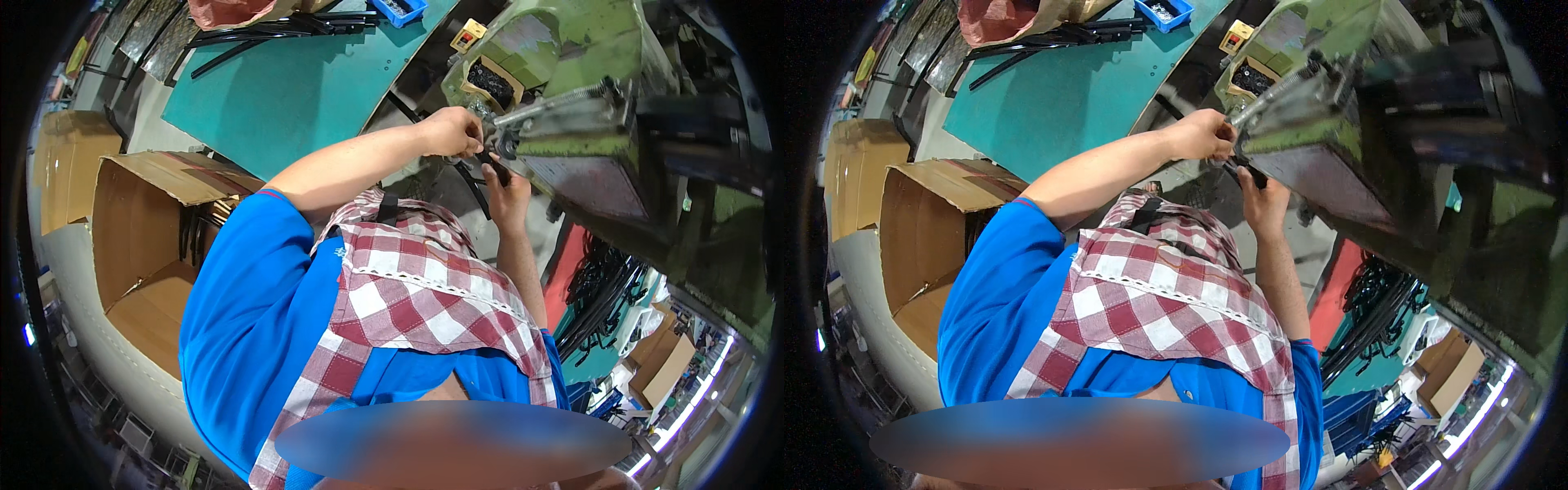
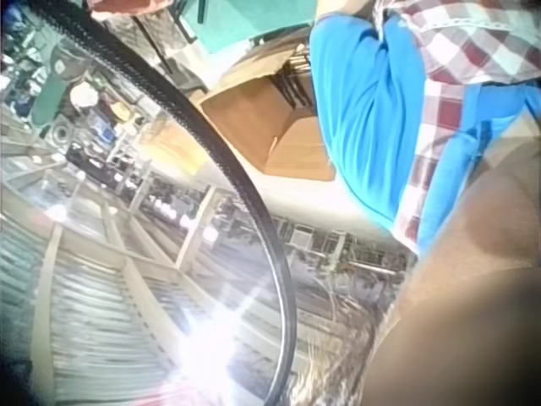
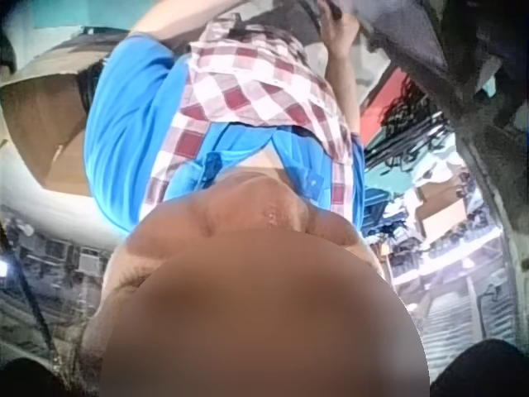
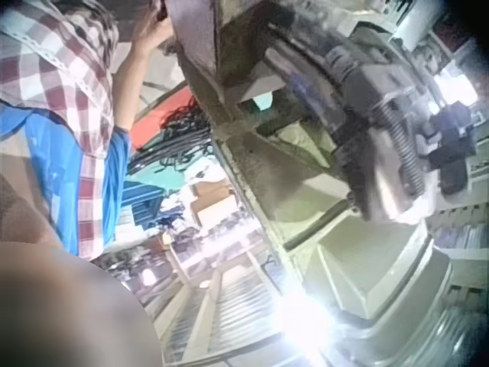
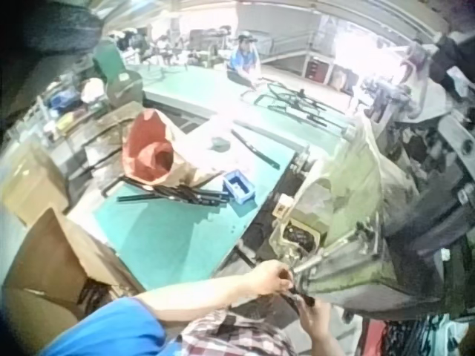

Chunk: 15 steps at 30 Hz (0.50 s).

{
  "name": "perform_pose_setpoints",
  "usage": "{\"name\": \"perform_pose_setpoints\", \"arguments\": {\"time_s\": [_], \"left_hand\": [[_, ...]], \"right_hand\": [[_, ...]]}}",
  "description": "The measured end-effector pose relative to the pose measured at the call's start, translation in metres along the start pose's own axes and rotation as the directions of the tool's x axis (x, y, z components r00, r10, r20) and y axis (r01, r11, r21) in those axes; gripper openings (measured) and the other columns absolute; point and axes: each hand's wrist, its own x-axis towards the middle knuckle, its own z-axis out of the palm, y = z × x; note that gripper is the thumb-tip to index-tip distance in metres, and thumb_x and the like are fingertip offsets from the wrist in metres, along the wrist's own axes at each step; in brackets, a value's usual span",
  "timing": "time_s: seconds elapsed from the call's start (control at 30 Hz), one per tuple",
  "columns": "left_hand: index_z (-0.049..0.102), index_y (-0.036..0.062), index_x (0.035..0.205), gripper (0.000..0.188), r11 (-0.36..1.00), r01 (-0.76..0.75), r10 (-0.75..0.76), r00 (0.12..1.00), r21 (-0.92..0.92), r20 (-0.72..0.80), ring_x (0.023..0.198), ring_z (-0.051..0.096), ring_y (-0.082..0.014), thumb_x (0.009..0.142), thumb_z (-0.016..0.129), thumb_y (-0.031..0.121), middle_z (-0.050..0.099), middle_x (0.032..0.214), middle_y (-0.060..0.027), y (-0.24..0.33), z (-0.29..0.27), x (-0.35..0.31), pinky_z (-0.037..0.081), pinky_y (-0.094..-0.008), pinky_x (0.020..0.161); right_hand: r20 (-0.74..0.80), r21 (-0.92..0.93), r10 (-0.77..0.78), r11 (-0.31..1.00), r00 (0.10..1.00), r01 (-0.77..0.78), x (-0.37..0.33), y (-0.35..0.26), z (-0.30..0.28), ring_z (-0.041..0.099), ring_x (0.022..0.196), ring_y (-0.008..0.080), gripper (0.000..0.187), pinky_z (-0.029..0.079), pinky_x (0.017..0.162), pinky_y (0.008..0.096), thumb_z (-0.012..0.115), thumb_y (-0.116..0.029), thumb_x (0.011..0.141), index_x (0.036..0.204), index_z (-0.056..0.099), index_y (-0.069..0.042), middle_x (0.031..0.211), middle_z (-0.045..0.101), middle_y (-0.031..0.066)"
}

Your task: The person repeatedly picks up black plastic hanger parts, inserts them into a green machine, and removes the assembled hangers. The finished hangers are placed into a cardboard box.

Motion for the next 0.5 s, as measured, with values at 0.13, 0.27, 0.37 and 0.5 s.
{"name": "perform_pose_setpoints", "arguments": {"time_s": [0.13, 0.27, 0.37, 0.5], "left_hand": [[0.062, -0.0034, 0.086, 0.007, 0.997, -0.077, 0.077, 0.997, 0.004, 0.031, 0.064, 0.066, -0.0136, 0.082, 0.063, 0.003, 0.066, 0.073, -0.0077, -0.002, 0.008, 0.000, 0.053, -0.0279, 0.058], [0.064, -0.0022, 0.087, 0.010, 0.993, -0.112, 0.114, 0.988, -0.018, 0.108, 0.063, 0.067, -0.0139, 0.084, 0.064, 0.007, 0.067, 0.070, -0.0083, -0.001, 0.018, 0.004, 0.053, -0.0282, 0.057], [0.065, -0.0015, 0.089, 0.012, 0.994, -0.092, 0.082, 0.984, 0.059, 0.155, 0.063, 0.067, -0.0137, 0.084, 0.065, 0.010, 0.067, 0.070, -0.0079, 0.003, 0.033, 0.004, 0.052, -0.0290, 0.057], [0.066, -0.0017, 0.090, 0.013, 0.994, -0.088, 0.078, 0.985, 0.066, 0.151, 0.066, 0.067, -0.0132, 0.084, 0.065, 0.010, 0.068, 0.074, -0.0076, 0.008, 0.041, 0.006, 0.052, -0.0284, 0.059]], "right_hand": [[-0.128, 0.293, -0.109, 0.946, 0.986, 0.143, -0.010, 0.010, 0.009, 0.056, 0.082, 0.0087, 0.028, 0.046, 0.076, 0.0232, 0.066, -0.012, 0.089, 0.109, 0.065, 0.007, 0.089, 0.064, 0.0001], [-0.175, 0.396, -0.136, 0.897, 0.975, 0.196, -0.025, 0.023, 0.010, 0.057, 0.087, 0.0086, 0.027, 0.046, 0.079, 0.0230, 0.065, -0.007, 0.089, 0.113, 0.063, 0.005, 0.101, 0.064, 0.0028], [-0.181, 0.452, 0.013, 0.889, 0.983, 0.071, -0.038, 0.032, 0.003, 0.057, 0.087, 0.0084, 0.020, 0.046, 0.079, 0.0228, 0.065, -0.004, 0.089, 0.107, 0.063, 0.004, 0.100, 0.064, 0.0028], [-0.184, 0.549, 0.004, 0.830, 0.983, 0.099, -0.046, 0.041, -0.003, 0.058, 0.090, 0.0114, 0.019, 0.047, 0.079, 0.0261, 0.066, -0.004, 0.088, 0.105, 0.059, 0.001, 0.102, 0.062, 0.0037]]}}
